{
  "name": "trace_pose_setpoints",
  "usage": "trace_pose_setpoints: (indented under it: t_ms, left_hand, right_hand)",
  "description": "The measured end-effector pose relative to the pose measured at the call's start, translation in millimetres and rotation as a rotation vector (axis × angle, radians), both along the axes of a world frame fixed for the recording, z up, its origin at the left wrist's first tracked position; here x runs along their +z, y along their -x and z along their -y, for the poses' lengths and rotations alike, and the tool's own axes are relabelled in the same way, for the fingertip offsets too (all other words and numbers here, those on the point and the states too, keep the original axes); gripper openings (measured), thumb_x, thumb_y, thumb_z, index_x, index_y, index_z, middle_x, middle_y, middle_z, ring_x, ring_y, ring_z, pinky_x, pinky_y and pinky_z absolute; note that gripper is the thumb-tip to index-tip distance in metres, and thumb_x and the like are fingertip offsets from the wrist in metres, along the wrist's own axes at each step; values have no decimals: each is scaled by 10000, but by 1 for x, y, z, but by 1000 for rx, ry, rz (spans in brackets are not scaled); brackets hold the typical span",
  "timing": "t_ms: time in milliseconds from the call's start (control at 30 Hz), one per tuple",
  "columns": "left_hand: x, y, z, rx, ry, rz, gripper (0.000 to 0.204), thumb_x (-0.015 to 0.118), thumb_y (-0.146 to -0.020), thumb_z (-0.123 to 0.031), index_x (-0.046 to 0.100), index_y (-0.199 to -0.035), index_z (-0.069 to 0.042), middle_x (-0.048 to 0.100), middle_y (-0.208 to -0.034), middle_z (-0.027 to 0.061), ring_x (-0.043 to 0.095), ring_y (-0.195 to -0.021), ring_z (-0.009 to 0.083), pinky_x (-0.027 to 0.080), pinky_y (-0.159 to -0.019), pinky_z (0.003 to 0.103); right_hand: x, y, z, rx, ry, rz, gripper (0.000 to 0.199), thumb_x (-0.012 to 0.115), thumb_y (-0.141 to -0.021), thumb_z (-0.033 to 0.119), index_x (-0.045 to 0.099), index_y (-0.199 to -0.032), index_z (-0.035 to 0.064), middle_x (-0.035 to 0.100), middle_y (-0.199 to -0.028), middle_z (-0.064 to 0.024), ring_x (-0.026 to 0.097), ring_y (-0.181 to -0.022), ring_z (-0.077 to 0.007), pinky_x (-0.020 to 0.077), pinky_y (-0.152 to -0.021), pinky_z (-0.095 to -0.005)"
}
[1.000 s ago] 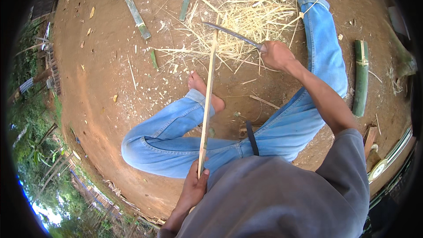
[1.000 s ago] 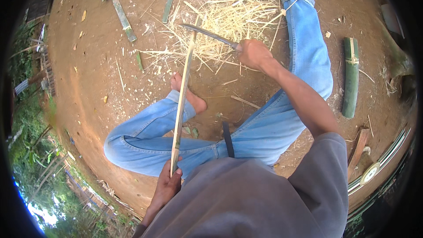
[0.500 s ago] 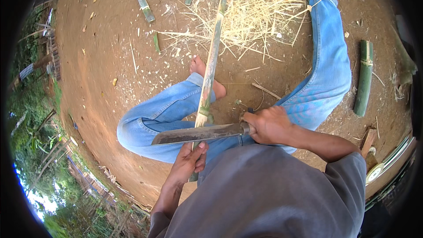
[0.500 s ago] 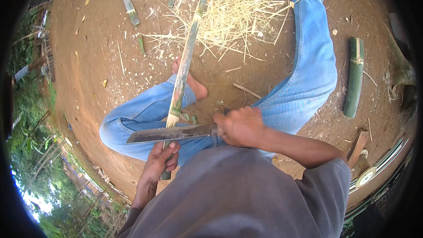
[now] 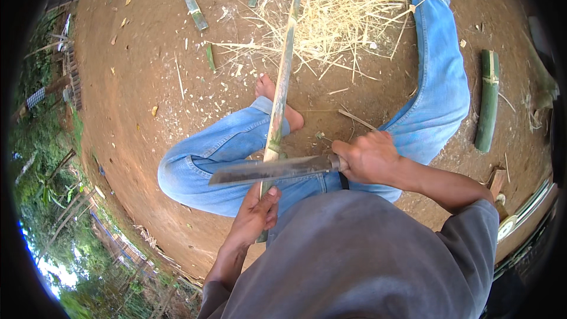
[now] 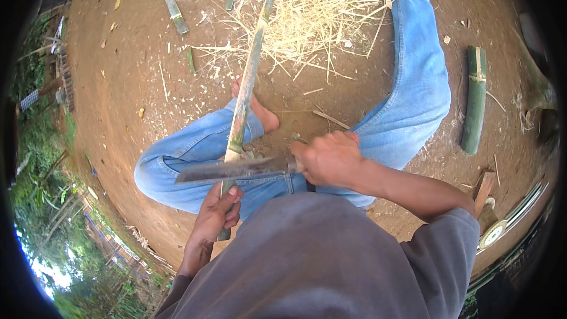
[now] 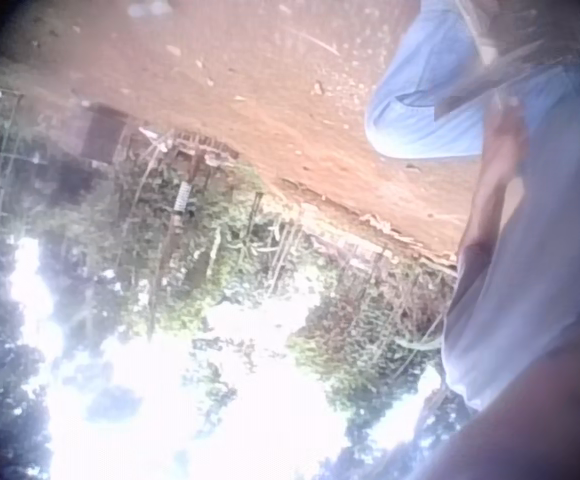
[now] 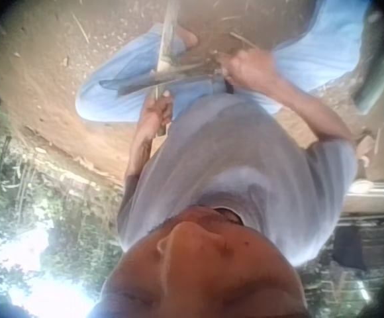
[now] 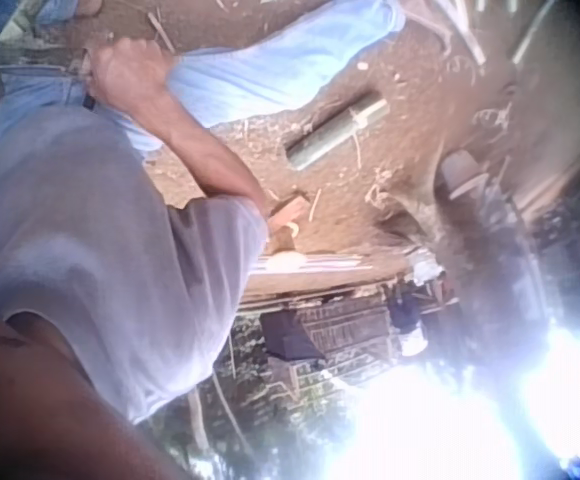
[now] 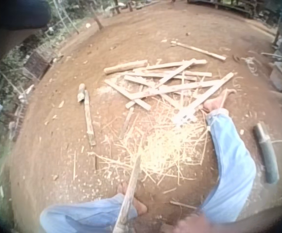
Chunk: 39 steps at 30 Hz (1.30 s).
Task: The person sits on the ground and uses a machete to shave and smooth a long piece of bamboo. They hold the bamboo with their left hand and repeatedly scrape the surface with the blade in their right hand, creating a pile of shavings.
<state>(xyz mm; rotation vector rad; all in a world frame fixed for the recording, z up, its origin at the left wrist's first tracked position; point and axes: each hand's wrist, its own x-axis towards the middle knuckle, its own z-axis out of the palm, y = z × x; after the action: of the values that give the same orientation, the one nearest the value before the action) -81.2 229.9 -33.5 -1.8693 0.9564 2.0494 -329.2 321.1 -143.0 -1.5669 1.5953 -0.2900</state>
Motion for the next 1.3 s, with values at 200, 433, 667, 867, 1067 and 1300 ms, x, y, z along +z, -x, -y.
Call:
trace_pose_setpoints:
  t_ms: [200,433,667,867,1067,1300]
  left_hand:
    - [1,4,2,-52,38,-11,454,480,-1034,-218,367,-1447,-69,442,-860,-3,316,-510,34,287,-434,198]
    - [3,4,2,-118,17,21,478,458,-1044,-242,316,-1482,-114,439,-846,-18,337,-538,43,335,-473,213]
    - [-1,0,4,-111,10,18,477,458,-1043,-225,316,-1485,-116,437,-845,-26,336,-531,39,327,-468,208]
    - [1,2,6,-36,19,26,494,489,-1032,-249,339,-1467,-72,437,-847,-16,315,-498,30,283,-430,192]
    - [5,4,8,-74,-20,39,495,477,-1038,-261,318,-1483,-113,415,-803,-48,322,-534,27,295,-465,199]
    - [5,2,4,-45,-26,23,521,502,-1028,-266,307,-1484,-108,425,-806,-44,320,-529,24,281,-459,198]
  right_hand:
    - [-31,17,10,-203,26,44,104,610,-724,138,621,-806,74,587,-545,-190,607,-498,-399,493,-522,-541]
    - [-72,45,32,-231,-109,-35,201,604,-823,215,660,-905,40,662,-693,-218,677,-684,-418,553,-674,-524]
    - [-82,54,45,-126,-115,-23,133,602,-762,142,659,-848,58,645,-667,-207,648,-617,-397,529,-623,-511]
    - [-74,56,60,-7,19,-6,180,584,-797,156,665,-912,43,643,-650,-210,652,-587,-367,541,-583,-500]
    - [-110,85,88,-158,-80,-52,171,564,-821,111,660,-950,51,648,-645,-165,643,-571,-316,559,-564,-460]
    - [-145,128,129,-258,-246,-143,250,532,-912,213,660,-1006,19,677,-777,-225,678,-695,-355,564,-724,-488]
